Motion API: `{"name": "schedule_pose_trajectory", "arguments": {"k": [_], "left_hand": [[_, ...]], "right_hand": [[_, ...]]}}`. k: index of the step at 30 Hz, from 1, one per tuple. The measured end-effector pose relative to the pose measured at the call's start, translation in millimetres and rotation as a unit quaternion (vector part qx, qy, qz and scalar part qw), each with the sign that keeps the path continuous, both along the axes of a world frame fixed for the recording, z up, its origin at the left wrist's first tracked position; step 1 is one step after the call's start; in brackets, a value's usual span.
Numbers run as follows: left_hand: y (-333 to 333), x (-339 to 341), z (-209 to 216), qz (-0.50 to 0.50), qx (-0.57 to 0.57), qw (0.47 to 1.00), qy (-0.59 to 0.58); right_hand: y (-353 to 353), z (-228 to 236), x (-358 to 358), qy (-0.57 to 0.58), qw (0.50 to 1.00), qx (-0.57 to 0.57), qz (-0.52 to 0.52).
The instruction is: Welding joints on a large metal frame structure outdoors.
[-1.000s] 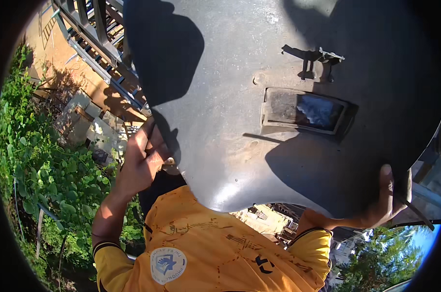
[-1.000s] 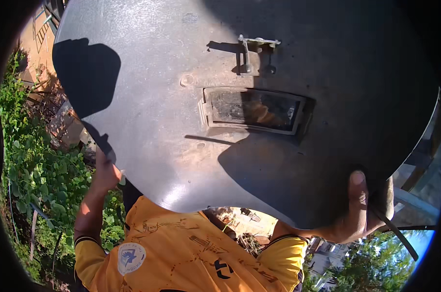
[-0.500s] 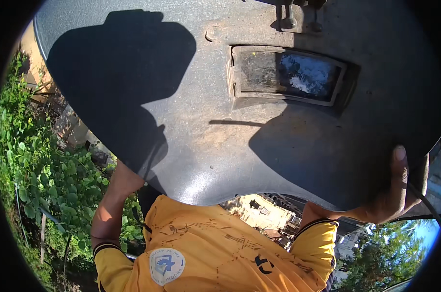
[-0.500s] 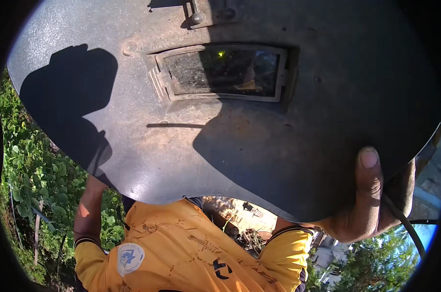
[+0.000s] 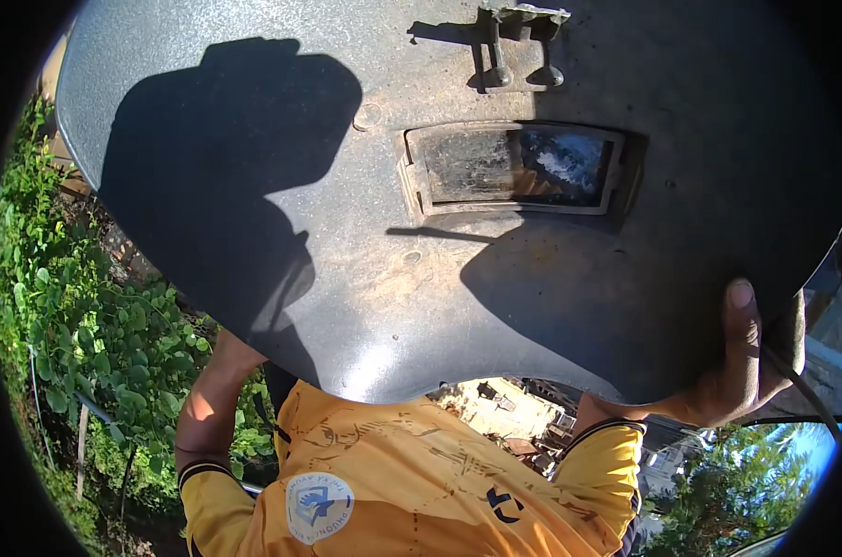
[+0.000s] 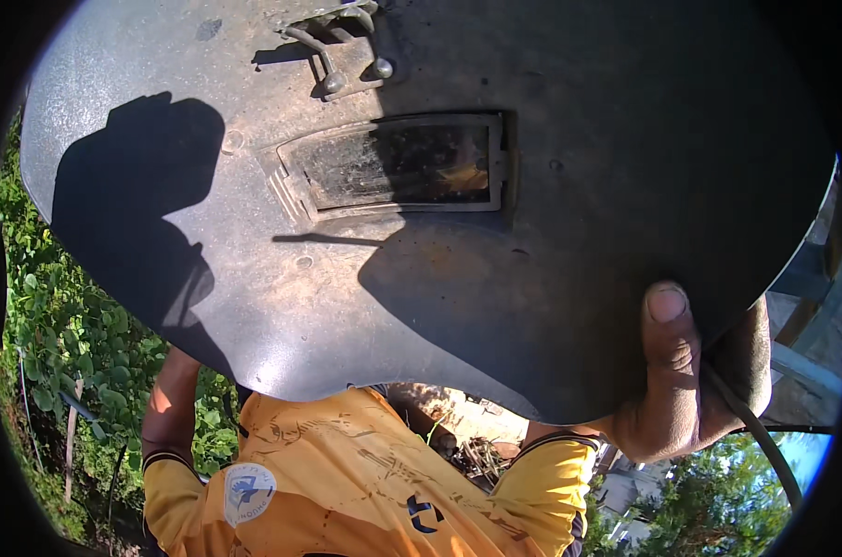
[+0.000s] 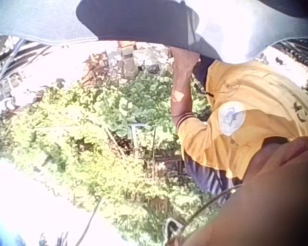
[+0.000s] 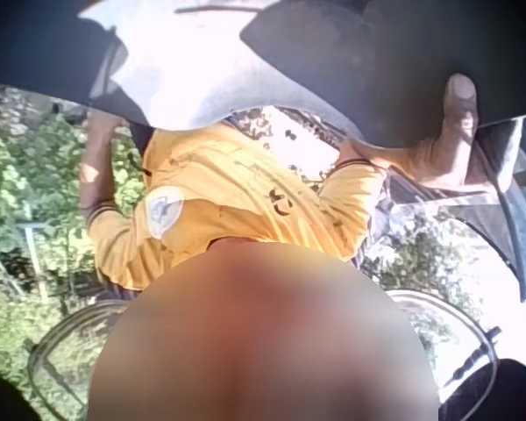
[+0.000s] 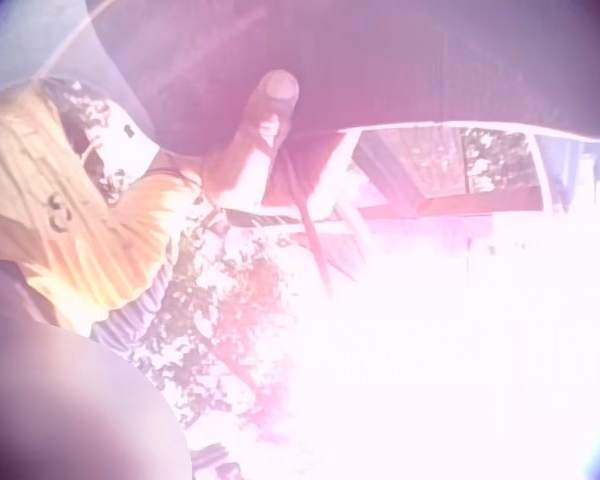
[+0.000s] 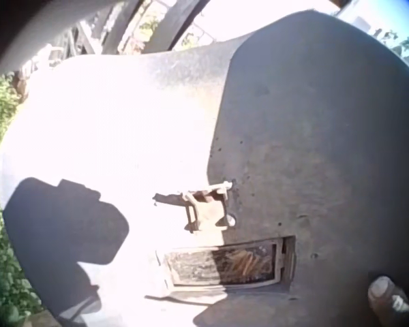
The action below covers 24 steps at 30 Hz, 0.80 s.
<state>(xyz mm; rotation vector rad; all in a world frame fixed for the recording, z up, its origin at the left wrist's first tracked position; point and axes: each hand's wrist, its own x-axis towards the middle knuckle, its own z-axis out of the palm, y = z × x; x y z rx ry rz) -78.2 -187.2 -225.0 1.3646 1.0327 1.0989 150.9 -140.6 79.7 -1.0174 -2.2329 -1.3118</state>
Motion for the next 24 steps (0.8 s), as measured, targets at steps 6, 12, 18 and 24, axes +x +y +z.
{"name": "schedule_pose_trajectory", "arguments": {"k": [6,12,18,24], "left_hand": [[5.2,2.2,8.7,-0.009,0.073,0.996,0.052],[8.3,2.1,21.2,-0.031,-0.091,0.995,-0.020],[8.2,14.3,13.9,-0.019,-0.104,0.994,-0.029],[26.4,29.0,62.1,0.027,-0.123,0.938,-0.322]], "right_hand": [[2.1,-1.7,-4.6,0.033,0.999,0.021,-0.004],[-6.9,7.7,6.4,0.060,0.997,0.044,-0.005],[-9.5,10.6,6.3,0.088,0.994,0.065,-0.003],[-15.4,17.9,17.7,0.113,0.991,0.078,-0.001]]}}
